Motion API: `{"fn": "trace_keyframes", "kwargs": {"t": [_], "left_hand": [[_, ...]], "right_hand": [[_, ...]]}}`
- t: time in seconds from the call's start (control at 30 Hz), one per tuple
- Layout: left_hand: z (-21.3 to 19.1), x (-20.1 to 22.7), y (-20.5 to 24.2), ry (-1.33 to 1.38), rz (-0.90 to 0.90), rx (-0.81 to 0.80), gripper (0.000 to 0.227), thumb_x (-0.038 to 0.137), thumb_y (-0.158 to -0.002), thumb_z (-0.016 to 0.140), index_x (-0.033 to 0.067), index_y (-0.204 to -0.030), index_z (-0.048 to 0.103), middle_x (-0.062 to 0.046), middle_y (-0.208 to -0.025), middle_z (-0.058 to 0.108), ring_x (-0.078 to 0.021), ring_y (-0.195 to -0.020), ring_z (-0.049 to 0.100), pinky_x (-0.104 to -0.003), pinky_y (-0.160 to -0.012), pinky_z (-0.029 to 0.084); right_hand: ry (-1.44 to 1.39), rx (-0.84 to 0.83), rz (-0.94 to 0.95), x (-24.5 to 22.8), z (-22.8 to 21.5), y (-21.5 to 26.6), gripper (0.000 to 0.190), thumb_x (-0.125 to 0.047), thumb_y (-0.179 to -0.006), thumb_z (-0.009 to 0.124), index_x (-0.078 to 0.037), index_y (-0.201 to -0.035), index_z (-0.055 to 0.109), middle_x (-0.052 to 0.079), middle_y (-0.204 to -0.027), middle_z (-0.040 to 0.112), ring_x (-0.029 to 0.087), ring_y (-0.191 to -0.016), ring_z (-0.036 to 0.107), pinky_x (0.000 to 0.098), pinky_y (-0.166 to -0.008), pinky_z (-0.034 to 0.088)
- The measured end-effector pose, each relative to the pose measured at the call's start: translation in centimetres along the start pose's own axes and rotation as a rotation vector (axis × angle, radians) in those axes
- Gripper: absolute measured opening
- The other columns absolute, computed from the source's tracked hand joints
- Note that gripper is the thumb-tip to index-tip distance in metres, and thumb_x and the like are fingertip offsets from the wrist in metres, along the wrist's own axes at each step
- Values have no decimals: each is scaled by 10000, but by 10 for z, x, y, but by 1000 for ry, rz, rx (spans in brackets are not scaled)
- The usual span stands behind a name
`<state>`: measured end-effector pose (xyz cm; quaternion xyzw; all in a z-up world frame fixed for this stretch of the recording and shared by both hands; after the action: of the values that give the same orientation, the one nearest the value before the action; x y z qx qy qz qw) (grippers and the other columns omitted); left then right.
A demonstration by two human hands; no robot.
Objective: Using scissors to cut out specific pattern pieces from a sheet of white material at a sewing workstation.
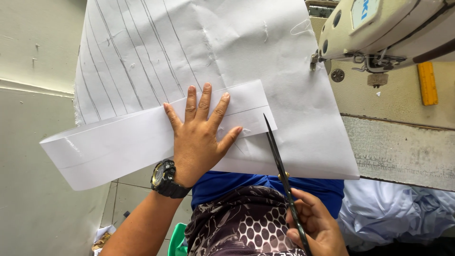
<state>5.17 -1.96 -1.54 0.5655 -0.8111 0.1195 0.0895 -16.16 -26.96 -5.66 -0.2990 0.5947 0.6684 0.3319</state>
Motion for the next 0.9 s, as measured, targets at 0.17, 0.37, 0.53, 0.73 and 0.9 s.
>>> {"fn": "trace_keyframes", "kwargs": {"t": [0.17, 0.37, 0.53, 0.73, 0.9], "left_hand": [[3, -1, 2, -6, -2, 5, 730, 649, -962, 436, 179, -1521, 428, -185, -1640, 167, -350, -1494, -27, -845, -1028, -45], [3, -1, 1, -11, -4, 7, 719, 641, -966, 443, 184, -1521, 430, -178, -1639, 172, -345, -1495, -23, -851, -1025, -35], [5, -2, 2, -12, 1, 3, 727, 646, -965, 454, 189, -1529, 418, -182, -1642, 152, -349, -1494, -33, -857, -1018, -43], [4, -2, 1, -11, 1, 8, 725, 648, -962, 452, 190, -1523, 421, -190, -1635, 187, -356, -1493, -12, -856, -1020, -36], [4, -2, 1, -9, 0, -5, 726, 649, -964, 443, 195, -1529, 406, -188, -1637, 177, -357, -1491, -23, -856, -1017, -46]], "right_hand": [[68, 28, -97, -19, 20, -9, 803, -102, -711, 755, -54, -1469, 493, 151, -807, 688, 221, -715, 697, 316, -622, 528], [-23, -14, -129, -23, 26, -13, 775, -27, -752, 731, -41, -1479, 462, 154, -854, 652, 203, -749, 654, 316, -670, 534], [-32, -14, -151, -24, 28, -12, 754, 6, -762, 688, -25, -1478, 454, 158, -855, 649, 203, -751, 652, 313, -660, 527], [-75, -15, -139, -22, 30, -11, 747, 24, -793, 677, -31, -1497, 432, 174, -858, 645, 163, -636, 586, 246, -511, 449], [-61, -15, -150, -24, 31, -10, 735, 17, -808, 679, -30, -1499, 433, 167, -847, 649, 160, -640, 590, 248, -522, 457]]}}
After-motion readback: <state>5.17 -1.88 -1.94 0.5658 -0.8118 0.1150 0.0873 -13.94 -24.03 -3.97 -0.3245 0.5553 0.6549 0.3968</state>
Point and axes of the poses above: each hand's wrist, its own y-axis away from the middle knuckle, its own z-axis out of the palm, x = y × z, the point moved 5 cm from there along -y, towards the middle knuckle
